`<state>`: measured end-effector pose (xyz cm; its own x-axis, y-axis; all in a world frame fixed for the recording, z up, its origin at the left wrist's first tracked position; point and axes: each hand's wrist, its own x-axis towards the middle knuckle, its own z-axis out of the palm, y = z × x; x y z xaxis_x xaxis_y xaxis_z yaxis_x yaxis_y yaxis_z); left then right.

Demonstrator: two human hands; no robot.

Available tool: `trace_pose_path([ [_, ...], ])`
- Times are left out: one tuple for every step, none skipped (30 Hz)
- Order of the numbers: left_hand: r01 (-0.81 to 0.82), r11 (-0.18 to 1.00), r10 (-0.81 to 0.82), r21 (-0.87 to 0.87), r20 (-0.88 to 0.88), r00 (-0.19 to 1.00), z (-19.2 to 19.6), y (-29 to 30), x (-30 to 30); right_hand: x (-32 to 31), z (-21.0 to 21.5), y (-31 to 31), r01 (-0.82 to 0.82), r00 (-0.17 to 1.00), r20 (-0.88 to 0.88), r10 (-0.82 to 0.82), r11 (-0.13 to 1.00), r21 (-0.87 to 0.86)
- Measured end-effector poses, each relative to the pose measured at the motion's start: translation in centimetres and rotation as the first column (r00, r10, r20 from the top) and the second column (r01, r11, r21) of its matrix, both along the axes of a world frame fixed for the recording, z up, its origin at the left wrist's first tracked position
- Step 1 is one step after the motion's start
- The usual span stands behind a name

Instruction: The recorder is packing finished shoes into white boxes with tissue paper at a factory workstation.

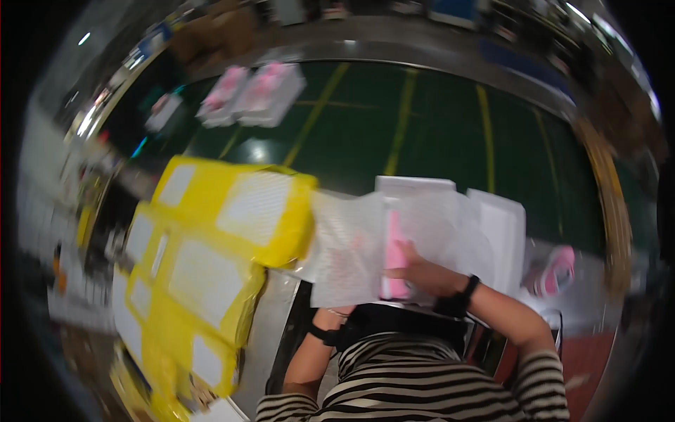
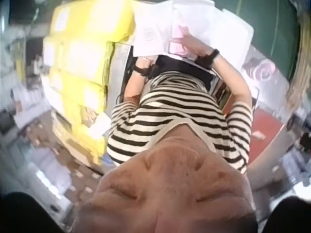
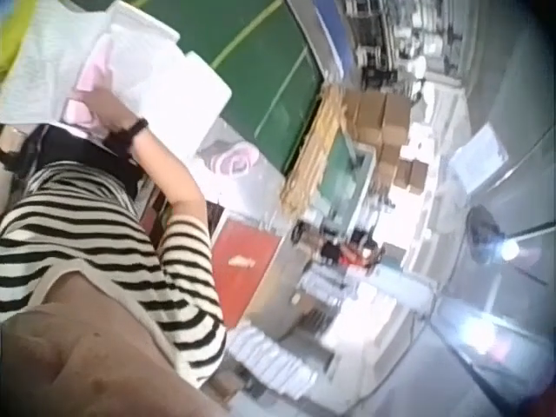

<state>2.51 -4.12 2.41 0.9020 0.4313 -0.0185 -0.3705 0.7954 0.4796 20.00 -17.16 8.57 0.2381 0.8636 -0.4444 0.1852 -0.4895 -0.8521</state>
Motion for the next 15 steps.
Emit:
trace_pose_path([
  [0.019,1.0,-0.018,0.021,-0.02,1.0,1.1,0.2,0.6,0.2,-1.0,-0.2,-0.018,1.0,0.022,0.018,0.999,0.036],
  [0.099,0.995,-0.099,0.016,-0.03,0.995,1.9,0.4,1.3,0.8,-2.4,-0.7,-0.052,0.998,0.046,0.049,0.996,0.07],
  [0.1,0.983,-0.08,0.156,-0.127,0.989,2.7,0.7,1.7,0.9,-1.5,-1.4,0.013,0.999,0.031,-0.015,0.998,0.07],
  [0.096,0.949,-0.035,0.3,-0.203,0.979,3.2,0.9,1.9,1.3,0.5,-2.2,-0.001,1.0,-0.009,0.002,0.983,0.181],
  [0.09,0.894,0.029,0.439,-0.256,0.966,3.8,1.0,2.3,2.0,2.0,-3.6,-0.021,0.999,-0.035,0.032,0.957,0.289],
  [0.086,0.817,0.103,0.57,-0.291,0.951,4.5,0.9,2.9,2.5,2.1,-5.7,0.018,0.999,0.02,-0.029,0.907,0.42],
  [0.075,0.717,0.194,0.693,-0.302,0.933,5.5,0.6,3.2,3.5,2.6,-7.2,0.037,0.998,0.025,-0.052,0.906,0.423],
  [0.069,0.598,0.287,0.798,-0.294,0.912,6.6,0.5,3.7,4.7,3.2,-8.5,0.162,0.986,-0.037,-0.162,0.894,0.418],
  [0.071,0.467,0.382,0.882,-0.273,0.883,7.7,0.2,4.2,5.3,3.4,-9.7,0.282,0.959,-0.104,-0.263,0.871,0.401],
  [0.081,0.326,0.465,0.942,-0.234,0.854,9.4,-0.3,5.1,5.4,2.8,-10.8,0.406,0.906,-0.087,-0.414,0.794,0.452],
  [0.215,0.184,0.398,0.959,-0.272,0.876,11.1,-1.7,7.1,5.6,2.5,-11.7,0.423,0.897,-0.084,-0.434,0.787,0.449],
  [0.33,0.021,0.344,0.944,-0.317,0.884,13.0,-3.3,9.9,5.5,2.2,-12.3,0.394,0.87,0.071,-0.488,0.775,0.494],
  [0.357,-0.139,0.262,0.924,-0.314,0.913,13.0,-4.1,12.0,5.5,2.1,-12.7,0.349,0.819,0.222,-0.529,0.766,0.54],
  [0.358,-0.3,0.17,0.884,-0.32,0.932,11.9,-4.5,13.9,6.1,0.9,-13.7,0.197,0.812,0.363,-0.458,0.8,0.567],
  [0.356,-0.309,0.17,0.882,-0.317,0.933,9.8,-4.0,14.6,5.8,1.2,-14.2,0.199,0.81,0.36,-0.463,0.794,0.574],
])
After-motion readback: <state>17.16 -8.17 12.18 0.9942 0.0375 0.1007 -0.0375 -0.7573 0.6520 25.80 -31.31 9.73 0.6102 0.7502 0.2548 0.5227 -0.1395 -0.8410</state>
